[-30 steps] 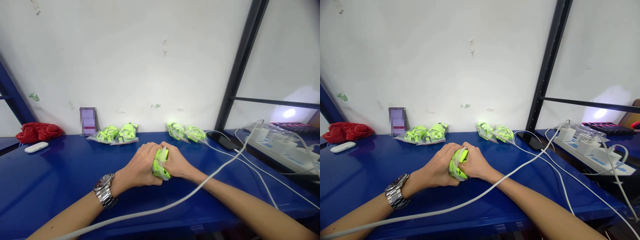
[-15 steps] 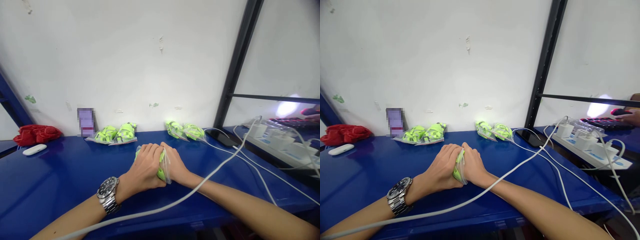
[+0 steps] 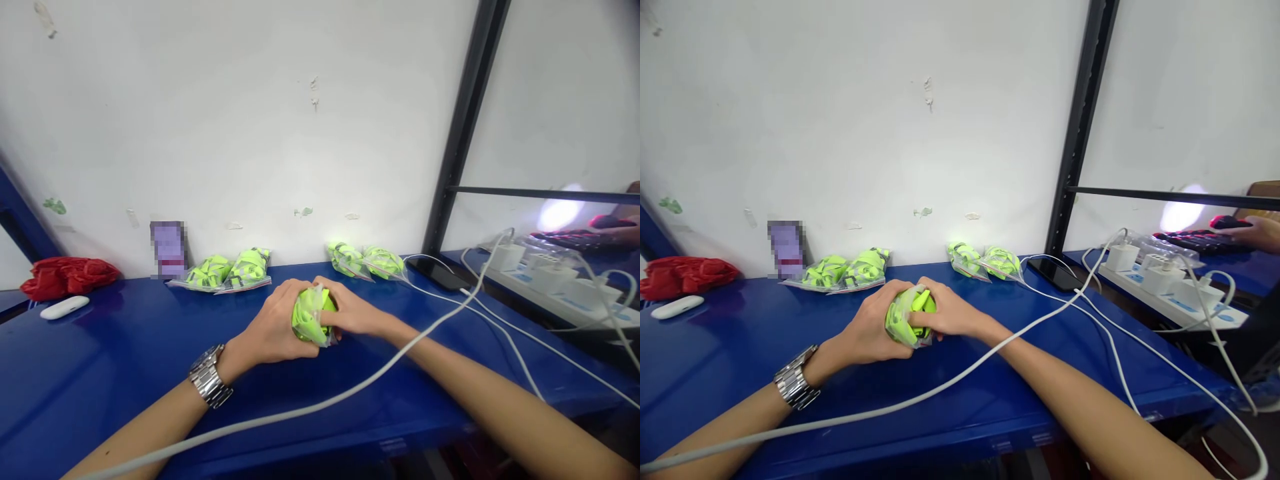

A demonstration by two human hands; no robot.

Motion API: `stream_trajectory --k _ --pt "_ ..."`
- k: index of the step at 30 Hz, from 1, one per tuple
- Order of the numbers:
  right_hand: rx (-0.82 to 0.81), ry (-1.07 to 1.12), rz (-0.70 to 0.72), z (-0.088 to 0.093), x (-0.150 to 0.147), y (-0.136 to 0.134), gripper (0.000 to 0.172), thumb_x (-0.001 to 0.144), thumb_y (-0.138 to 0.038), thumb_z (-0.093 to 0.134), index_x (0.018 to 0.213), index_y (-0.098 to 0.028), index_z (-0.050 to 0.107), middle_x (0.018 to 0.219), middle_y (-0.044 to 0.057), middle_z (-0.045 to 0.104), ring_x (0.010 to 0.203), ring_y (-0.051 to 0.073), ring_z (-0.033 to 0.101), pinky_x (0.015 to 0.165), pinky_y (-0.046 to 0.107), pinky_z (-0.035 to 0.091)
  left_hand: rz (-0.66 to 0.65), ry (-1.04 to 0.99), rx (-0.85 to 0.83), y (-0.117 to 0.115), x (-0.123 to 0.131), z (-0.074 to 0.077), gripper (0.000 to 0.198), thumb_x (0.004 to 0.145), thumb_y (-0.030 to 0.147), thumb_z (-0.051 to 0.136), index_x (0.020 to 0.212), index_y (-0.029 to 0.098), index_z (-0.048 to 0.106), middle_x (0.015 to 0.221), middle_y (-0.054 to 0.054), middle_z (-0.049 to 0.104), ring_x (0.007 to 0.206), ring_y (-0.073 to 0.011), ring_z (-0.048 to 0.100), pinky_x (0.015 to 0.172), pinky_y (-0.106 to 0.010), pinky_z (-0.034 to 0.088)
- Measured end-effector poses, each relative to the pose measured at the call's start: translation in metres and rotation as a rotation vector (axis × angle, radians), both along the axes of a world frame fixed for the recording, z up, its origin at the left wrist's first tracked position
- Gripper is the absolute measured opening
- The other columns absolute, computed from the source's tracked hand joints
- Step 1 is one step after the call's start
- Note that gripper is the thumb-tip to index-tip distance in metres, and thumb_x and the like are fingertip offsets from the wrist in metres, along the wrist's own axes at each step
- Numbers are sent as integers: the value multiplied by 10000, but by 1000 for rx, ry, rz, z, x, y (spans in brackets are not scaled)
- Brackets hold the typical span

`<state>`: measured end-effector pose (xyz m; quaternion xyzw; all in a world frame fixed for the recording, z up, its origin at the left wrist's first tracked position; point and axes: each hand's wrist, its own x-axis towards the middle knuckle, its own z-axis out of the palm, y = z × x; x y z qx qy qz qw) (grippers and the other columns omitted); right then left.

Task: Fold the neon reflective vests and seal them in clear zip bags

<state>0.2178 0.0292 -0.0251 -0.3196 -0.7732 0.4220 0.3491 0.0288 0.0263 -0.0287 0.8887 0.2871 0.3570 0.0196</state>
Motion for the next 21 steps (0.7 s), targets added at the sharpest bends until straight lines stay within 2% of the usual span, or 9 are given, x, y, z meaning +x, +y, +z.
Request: stream_trajectory --k 2,3,5,10,15,17,21 --pt "-242 95 188 2 11 5 402 793 -527 600 964 -205 431 714 -12 587 535 146 606 442 226 449 -1 -63 -3 1 -3 -1 690 510 226 716 1135 205 425 1011 -40 565 857 -216 584 746 -357 489" --pt "-327 140 231 1 16 8 428 834 -588 515 984 -195 442 708 11 610 550 165 636 437 232 467 -7 -82 -7 2 -4 -1 688 511 222 718 1136 205 429 1003 -35 567 846 -208 586 740 -348 491" --pt "-390 206 238 -2 20 12 463 865 -626 446 959 -173 476 681 28 626 555 169 655 439 228 490 -36 -87 -14 2 -5 -1 690 507 219 728 1134 201 440 997 -30 569 842 -199 588 735 -335 493" --pt "-301 234 180 -11 14 12 411 782 -536 653 830 -169 475 648 -7 620 495 117 617 442 210 516 -122 -45 1 1 -3 -2 743 504 228 749 1175 187 431 1039 -51 570 885 -206 591 756 -333 498" --pt "-180 141 133 -13 8 8 428 735 -521 690 761 -201 406 466 -49 566 359 123 553 299 169 394 -199 30 41 -4 -2 1 737 544 245 743 1200 176 414 1075 -77 571 970 -239 583 845 -369 487" --pt "-134 53 44 -13 4 6 371 750 -465 682 736 -201 421 420 -61 533 339 132 544 274 168 365 -197 82 83 -7 1 2 720 568 265 737 1201 166 410 1087 -93 573 1005 -261 568 871 -394 475" --pt "-51 -58 -123 -12 -2 1 274 753 -342 627 631 -192 432 419 -61 490 346 132 541 277 167 320 -109 179 191 -13 7 3 722 591 328 717 1208 123 402 1084 -134 581 961 -293 557 833 -447 466"
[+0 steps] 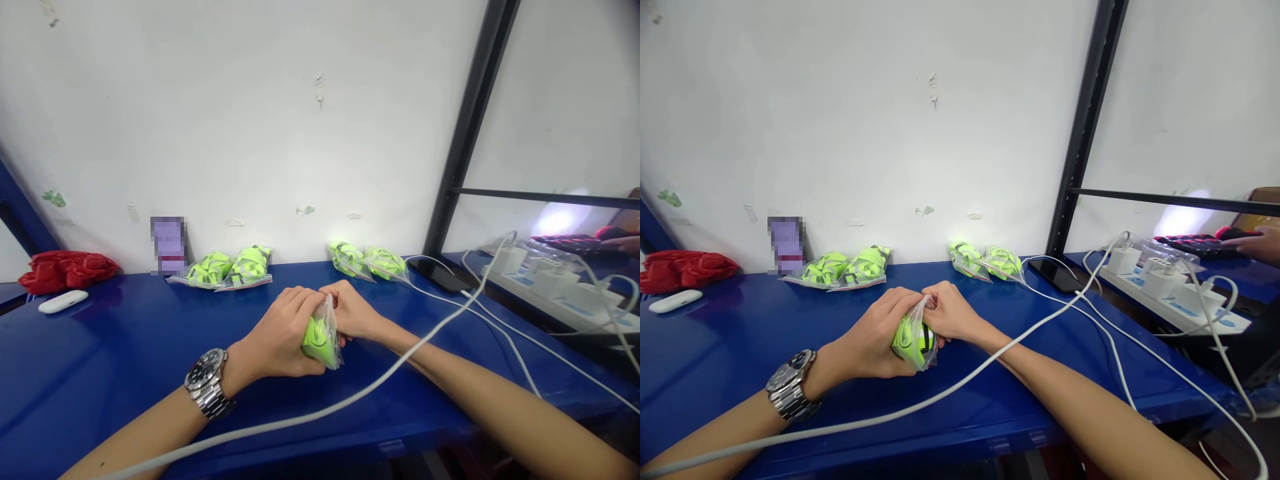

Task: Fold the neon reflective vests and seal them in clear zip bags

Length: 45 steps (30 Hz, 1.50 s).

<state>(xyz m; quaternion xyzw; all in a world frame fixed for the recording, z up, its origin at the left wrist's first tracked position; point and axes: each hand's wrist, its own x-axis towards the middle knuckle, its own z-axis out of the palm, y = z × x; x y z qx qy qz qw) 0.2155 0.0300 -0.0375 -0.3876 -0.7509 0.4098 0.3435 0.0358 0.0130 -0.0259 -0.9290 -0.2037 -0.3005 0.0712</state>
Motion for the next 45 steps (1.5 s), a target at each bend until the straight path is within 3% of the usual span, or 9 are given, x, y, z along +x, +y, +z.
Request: stream_trajectory --k 7,9,13,16,21,28,35,39,45 --pt "331 -40 -226 4 -11 -5 286 623 -179 531 447 -182 306 423 -64 296 414 59 388 390 183 223 57 36 111 -3 5 0 622 645 332 669 1175 118 425 1042 -149 605 931 -308 570 812 -465 460" --pt "256 -26 -227 5 -11 -2 303 641 -199 551 468 -193 302 413 -68 314 382 62 394 367 183 220 72 12 110 -1 6 -1 609 644 320 662 1172 127 428 1036 -142 609 927 -306 577 808 -463 466" --pt "68 66 -98 12 1 7 289 720 -319 645 616 -206 400 418 -74 458 331 97 478 318 178 306 103 -119 61 7 3 -4 660 621 298 674 1204 143 406 1069 -128 596 966 -289 587 827 -434 493" --pt "77 88 -29 23 16 11 250 784 -406 632 756 -182 524 470 -37 560 362 114 530 344 196 387 184 -240 32 14 -4 -6 694 605 277 688 1223 152 398 1087 -117 587 979 -275 598 840 -413 509" --pt "119 41 -88 35 25 6 272 807 -422 622 801 -153 576 579 11 626 451 131 607 383 198 440 313 -381 62 20 -11 -5 659 591 246 687 1190 158 426 1056 -98 595 947 -270 619 822 -417 524" --pt "102 -10 -49 27 7 2 372 898 -509 479 725 -179 488 461 -14 568 381 116 560 362 193 426 215 -313 100 17 -7 -9 716 624 286 710 1248 142 390 1124 -139 573 1020 -291 597 864 -435 518" --pt "-47 6 72 44 27 3 307 835 -433 606 752 -138 586 596 42 664 513 134 633 506 243 525 185 -293 94 17 -6 -6 684 655 296 704 1244 153 386 1115 -142 577 1016 -284 600 861 -436 522" --pt "-179 123 237 40 31 4 327 798 -461 656 817 -147 568 661 33 671 590 127 639 580 254 529 145 -341 94 14 -6 -4 692 646 292 705 1245 165 382 1106 -128 585 992 -271 612 849 -423 531" --pt "-92 146 268 25 17 1 399 767 -520 664 734 -172 471 565 -28 577 451 83 528 433 197 420 49 -311 112 10 -9 -6 718 640 344 724 1250 160 393 1107 -133 585 986 -267 618 839 -397 539"
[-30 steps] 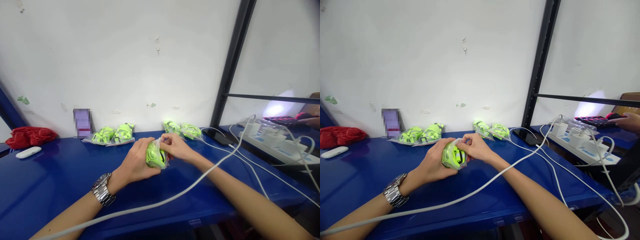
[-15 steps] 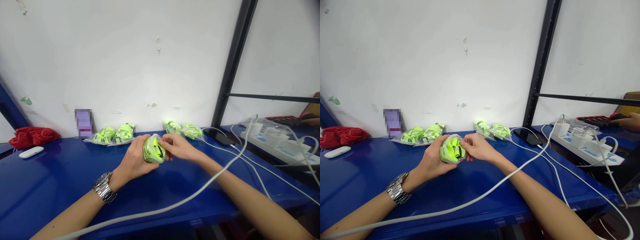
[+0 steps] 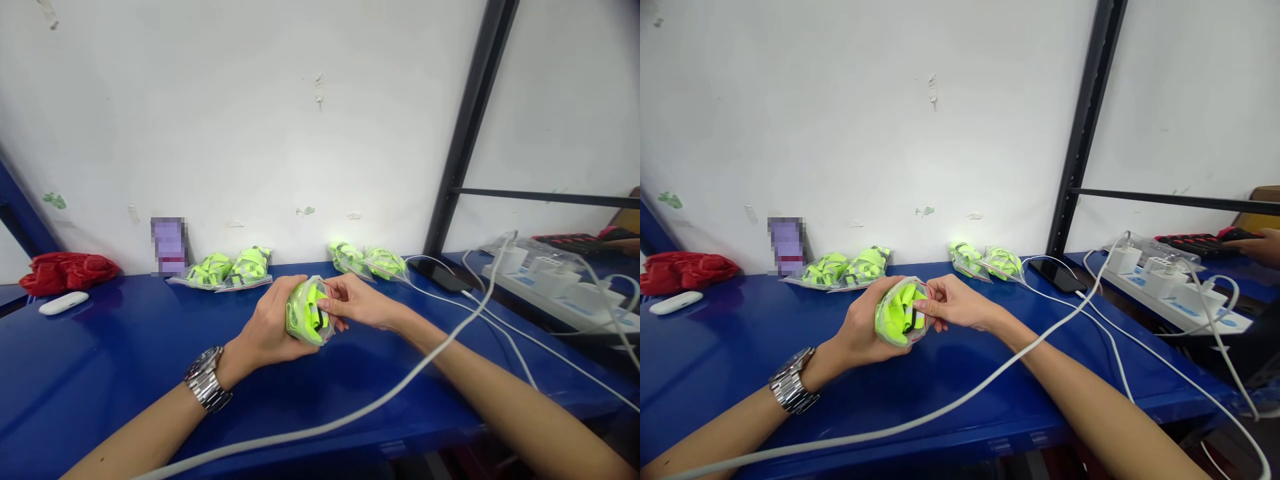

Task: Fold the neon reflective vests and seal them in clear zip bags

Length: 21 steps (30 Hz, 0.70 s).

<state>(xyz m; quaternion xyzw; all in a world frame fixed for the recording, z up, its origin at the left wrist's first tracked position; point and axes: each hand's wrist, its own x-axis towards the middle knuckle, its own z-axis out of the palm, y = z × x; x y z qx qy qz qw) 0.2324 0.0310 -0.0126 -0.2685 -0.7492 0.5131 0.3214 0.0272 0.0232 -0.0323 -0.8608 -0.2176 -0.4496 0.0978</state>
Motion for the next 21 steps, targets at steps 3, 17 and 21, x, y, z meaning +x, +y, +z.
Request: stream_trajectory --k 3,17,21 --pt "42 3 -90 -5 -10 -5 338 813 -451 622 690 -183 458 498 -53 518 390 73 481 375 176 364 -30 -17 26 -2 1 0 699 664 329 726 1258 164 398 1088 -127 592 965 -249 620 834 -382 536" --pt "274 -231 -486 -33 -24 4 267 603 -191 525 429 -172 323 452 -64 245 487 56 272 428 195 207 -93 242 222 -8 11 -3 569 766 235 646 1275 163 400 1023 -148 617 969 -283 598 826 -462 519" --pt "290 -234 -458 -24 -21 6 292 631 -218 535 455 -180 306 480 -66 225 497 53 237 432 198 193 -51 117 137 -5 11 -5 657 749 275 669 1312 165 349 1036 -128 607 946 -259 604 842 -432 520"
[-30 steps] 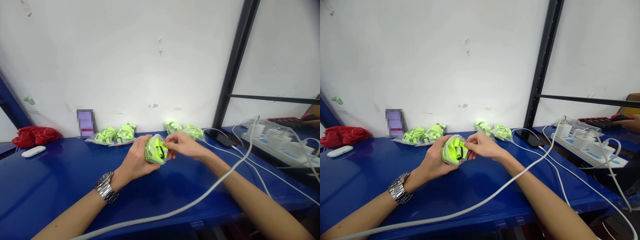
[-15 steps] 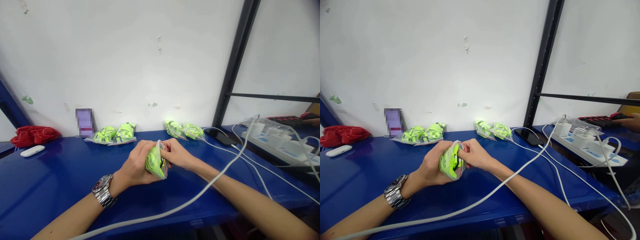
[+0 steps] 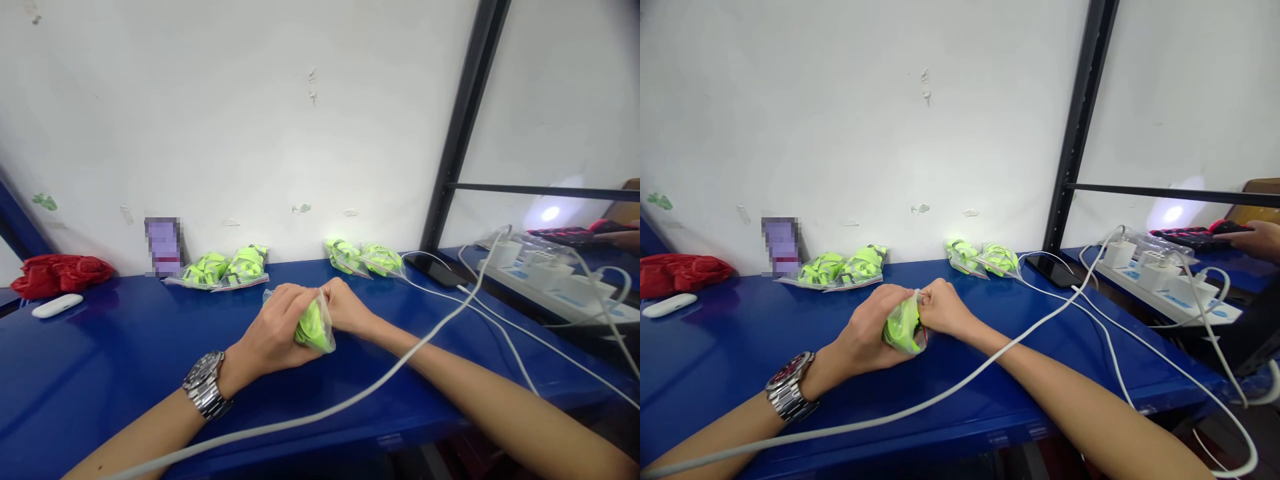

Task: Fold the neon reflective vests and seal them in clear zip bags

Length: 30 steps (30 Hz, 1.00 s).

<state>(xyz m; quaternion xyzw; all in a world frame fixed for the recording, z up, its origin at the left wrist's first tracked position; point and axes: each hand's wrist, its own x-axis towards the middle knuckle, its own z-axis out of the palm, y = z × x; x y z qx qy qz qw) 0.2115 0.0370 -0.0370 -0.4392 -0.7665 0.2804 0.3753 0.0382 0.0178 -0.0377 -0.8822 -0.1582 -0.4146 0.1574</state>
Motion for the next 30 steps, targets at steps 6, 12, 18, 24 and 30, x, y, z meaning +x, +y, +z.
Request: stream_trajectory --k 6,12,18,24,30 --pt "-76 38 159 30 24 0 208 696 -240 591 547 -160 471 500 -55 432 474 64 387 449 188 316 84 -56 -59 7 -5 0 818 726 400 711 1360 137 267 1163 -167 545 1033 -277 584 878 -404 521" --pt "-287 137 213 36 34 1 158 755 -303 615 753 -145 602 621 29 635 591 156 613 604 289 511 171 -110 -38 16 -10 -1 797 729 358 704 1362 129 277 1186 -169 534 1071 -293 570 914 -420 504" --pt "277 -99 99 40 27 -20 242 832 -334 601 1011 -202 506 702 -26 536 600 120 493 577 248 406 275 -170 -52 19 -10 -1 801 731 335 696 1373 147 256 1183 -162 516 1060 -300 560 900 -441 501" --pt "394 -290 331 45 30 -21 221 891 -419 554 912 -199 535 648 -52 428 560 94 395 544 226 316 368 -211 -56 18 -11 1 827 738 364 712 1377 129 242 1221 -185 482 1106 -322 510 946 -470 458" --pt "586 -96 7 62 59 -8 271 923 -283 501 683 -192 415 602 -47 416 558 91 386 554 231 326 487 -271 -131 25 -17 4 797 769 492 677 1354 125 278 1166 -171 476 1103 -322 483 951 -499 432"
